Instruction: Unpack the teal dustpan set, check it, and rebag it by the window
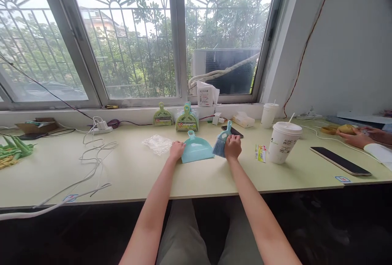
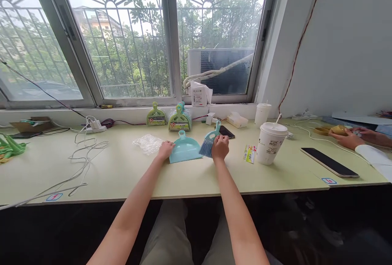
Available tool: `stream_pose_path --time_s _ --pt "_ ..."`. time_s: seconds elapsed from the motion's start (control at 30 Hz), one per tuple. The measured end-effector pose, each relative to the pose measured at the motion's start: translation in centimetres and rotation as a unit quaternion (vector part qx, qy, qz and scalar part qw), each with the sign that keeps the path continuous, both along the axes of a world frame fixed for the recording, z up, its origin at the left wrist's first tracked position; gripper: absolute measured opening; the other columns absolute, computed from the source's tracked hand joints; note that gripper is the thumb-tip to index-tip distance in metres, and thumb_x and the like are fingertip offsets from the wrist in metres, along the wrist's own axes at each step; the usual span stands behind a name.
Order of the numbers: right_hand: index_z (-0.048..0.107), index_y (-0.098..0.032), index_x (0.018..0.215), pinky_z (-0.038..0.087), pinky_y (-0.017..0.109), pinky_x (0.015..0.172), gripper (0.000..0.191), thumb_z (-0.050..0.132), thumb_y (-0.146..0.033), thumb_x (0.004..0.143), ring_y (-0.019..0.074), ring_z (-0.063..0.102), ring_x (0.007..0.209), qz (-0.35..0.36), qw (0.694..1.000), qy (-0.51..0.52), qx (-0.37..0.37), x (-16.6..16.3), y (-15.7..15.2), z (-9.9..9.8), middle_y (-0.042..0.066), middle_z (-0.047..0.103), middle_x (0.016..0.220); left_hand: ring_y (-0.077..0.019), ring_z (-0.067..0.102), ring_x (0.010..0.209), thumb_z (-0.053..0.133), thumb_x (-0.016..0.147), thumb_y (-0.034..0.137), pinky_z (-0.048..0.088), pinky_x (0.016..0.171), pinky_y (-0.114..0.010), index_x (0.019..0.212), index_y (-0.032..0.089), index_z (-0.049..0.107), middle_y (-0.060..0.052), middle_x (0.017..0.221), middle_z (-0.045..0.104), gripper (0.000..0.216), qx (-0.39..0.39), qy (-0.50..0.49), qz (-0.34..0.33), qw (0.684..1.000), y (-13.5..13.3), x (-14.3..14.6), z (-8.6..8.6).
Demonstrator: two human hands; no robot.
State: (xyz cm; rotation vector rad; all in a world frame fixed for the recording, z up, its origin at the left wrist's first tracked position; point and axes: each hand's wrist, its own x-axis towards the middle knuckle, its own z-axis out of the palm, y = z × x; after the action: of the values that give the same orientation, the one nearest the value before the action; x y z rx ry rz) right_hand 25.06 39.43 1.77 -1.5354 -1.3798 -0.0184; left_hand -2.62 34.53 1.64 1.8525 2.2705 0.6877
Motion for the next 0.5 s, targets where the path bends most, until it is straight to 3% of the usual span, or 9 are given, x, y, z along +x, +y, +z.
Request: stream_pose_path --time_s 0.13,0.3,0.4,0.5 --pt "0.063 -0.012 0.102 0.038 0.038 0.082 0.039 0.034 -0.037 0.095 0.0280 0.046 0.107 -0.056 0.987 -0.079 -0.130 0.1 0.4 -0.9 0.017 0.049 0.115 -0.0277 0.042 0.125 0.036 0.093 0.036 0.036 0.098 -0.038 0.120 0.025 0.062 -0.011 0.130 0.053 0.039 -0.019 0.061 0.019 0.998 -0.5 -1.2 -0.1" --pt "0.065 -0.009 0.106 0.034 0.044 0.091 0.036 0.043 -0.033 0.091 0.0300 0.041 0.113 -0.055 0.968 -0.138 -0.202 0.4 0.6 -1.7 0.019 0.048 0.121 -0.0276 0.045 0.122 0.036 0.094 0.037 0.037 0.099 -0.041 0.118 0.023 0.063 -0.012 0.127 0.055 0.039 -0.006 0.061 0.048 0.997 -0.9 -1.5 0.7" --pt "0.067 -0.013 0.104 0.031 0.046 0.091 0.037 0.038 -0.033 0.092 0.0297 0.041 0.114 -0.040 0.972 -0.122 -0.198 0.2 0.4 -1.8 0.017 0.049 0.123 -0.0291 0.044 0.123 0.034 0.094 0.034 0.037 0.100 -0.044 0.120 0.018 0.061 -0.015 0.132 0.051 0.041 0.079 0.074 0.062 0.992 -2.6 0.5 2.6" --pt "0.069 -0.016 0.098 0.028 0.048 0.092 0.041 0.031 -0.031 0.094 0.0293 0.042 0.112 -0.035 0.984 -0.115 -0.130 -0.4 0.2 -1.7 0.016 0.052 0.123 -0.0295 0.035 0.132 0.028 0.095 0.033 0.034 0.106 -0.050 0.127 0.022 0.058 -0.011 0.143 0.041 0.045 0.211 0.057 -0.031 0.975 -6.7 5.4 3.9"
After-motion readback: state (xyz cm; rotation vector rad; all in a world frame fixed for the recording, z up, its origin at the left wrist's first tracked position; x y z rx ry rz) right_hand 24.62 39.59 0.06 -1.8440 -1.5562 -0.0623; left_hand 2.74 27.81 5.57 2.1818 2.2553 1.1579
